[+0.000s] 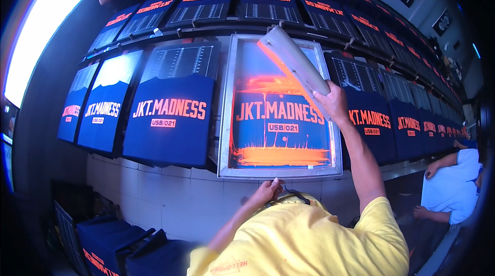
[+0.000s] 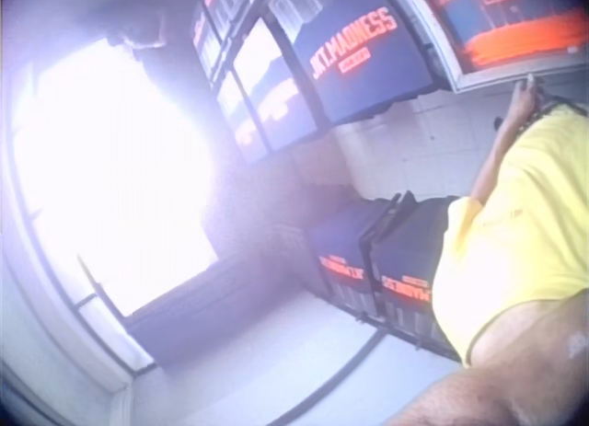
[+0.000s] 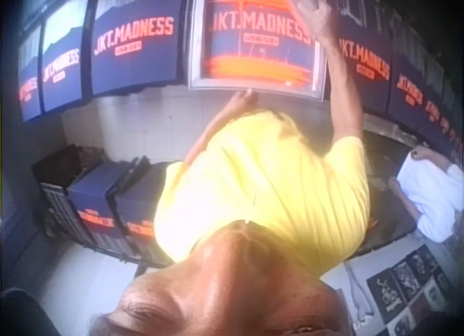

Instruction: The person performs screen printing by spreading orange ink over a stencil on a navy blue t-shirt using a squeegee and then lifting the frame.

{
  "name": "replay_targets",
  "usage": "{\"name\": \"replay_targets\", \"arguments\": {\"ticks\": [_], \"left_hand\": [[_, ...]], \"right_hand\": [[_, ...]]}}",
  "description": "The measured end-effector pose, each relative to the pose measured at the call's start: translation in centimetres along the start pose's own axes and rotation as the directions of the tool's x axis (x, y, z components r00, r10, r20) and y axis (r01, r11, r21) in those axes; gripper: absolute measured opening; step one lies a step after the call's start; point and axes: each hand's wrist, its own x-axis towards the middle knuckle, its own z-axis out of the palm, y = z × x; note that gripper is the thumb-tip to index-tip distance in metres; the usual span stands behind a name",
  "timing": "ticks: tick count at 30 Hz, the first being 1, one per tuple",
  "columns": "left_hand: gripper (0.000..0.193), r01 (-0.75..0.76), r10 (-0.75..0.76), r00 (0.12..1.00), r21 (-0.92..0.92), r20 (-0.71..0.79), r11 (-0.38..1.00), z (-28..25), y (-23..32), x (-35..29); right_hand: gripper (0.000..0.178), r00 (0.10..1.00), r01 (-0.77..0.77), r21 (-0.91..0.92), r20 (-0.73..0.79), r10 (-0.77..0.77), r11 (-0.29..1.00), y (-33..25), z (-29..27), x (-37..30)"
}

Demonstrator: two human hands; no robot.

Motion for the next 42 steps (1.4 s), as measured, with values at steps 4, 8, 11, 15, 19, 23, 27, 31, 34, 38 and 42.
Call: {"name": "replay_targets", "arguments": {"ticks": [4,8,11,15,19,23,27,31,34,38,42], "left_hand": [[0.049,0.006,-0.006,1.0,0.013,0.006,1.0,-0.1,0.2,0.0],[0.049,-0.014,0.014,1.0,0.053,-0.003,0.999,-0.2,0.4,-0.1],[0.048,0.02,-0.02,1.0,-0.01,0.001,1.0,0.1,0.3,0.3],[0.046,0.052,-0.054,0.998,-0.082,-0.019,0.995,0.2,-0.3,0.6],[0.046,0.077,-0.082,0.993,-0.063,-0.088,0.995,0.4,-0.4,0.4],[0.046,0.04,-0.045,0.994,-0.048,-0.102,0.998,0.6,-0.4,0.1],[0.047,0.114,-0.11,0.987,0.028,-0.115,0.993,1.1,1.2,-0.8],[0.045,0.007,-0.025,0.968,-0.072,-0.25,0.997,1.8,-0.8,-0.2],[0.046,-0.036,0.044,0.966,0.039,-0.255,0.999,1.6,-0.4,-0.2],[0.047,0.005,0.01,0.974,0.067,-0.225,0.998,1.5,-0.4,-0.3],[0.048,-0.114,0.149,0.956,0.147,-0.252,0.983,1.9,-1.9,0.3]], "right_hand": [[0.029,0.999,0.052,0.013,-0.016,-0.052,0.999,0.2,-0.9,0.3],[0.029,0.99,0.14,-0.04,-0.013,-0.141,0.989,0.3,-1.0,1.1],[0.03,0.978,0.203,-0.023,0.054,-0.201,0.979,1.9,0.6,1.5],[0.036,0.951,0.293,-0.159,0.152,-0.27,0.943,5.0,3.4,3.1],[0.039,0.92,0.349,-0.241,0.272,-0.283,0.905,6.7,4.9,4.9],[0.039,0.882,0.434,-0.208,0.296,-0.367,0.876,8.2,6.3,6.4],[0.038,0.862,0.474,-0.196,0.305,-0.406,0.859,10.0,7.1,7.6],[0.036,0.838,0.526,-0.181,0.276,-0.471,0.831,10.3,8.0,7.4],[0.025,0.845,0.482,-0.18,0.353,-0.401,0.858,8.8,7.1,6.8],[0.029,0.847,0.419,-0.207,0.438,-0.299,0.884,8.8,6.2,7.1],[0.026,0.878,0.421,-0.22,0.343,-0.334,0.88,9.0,7.1,6.2]]}}
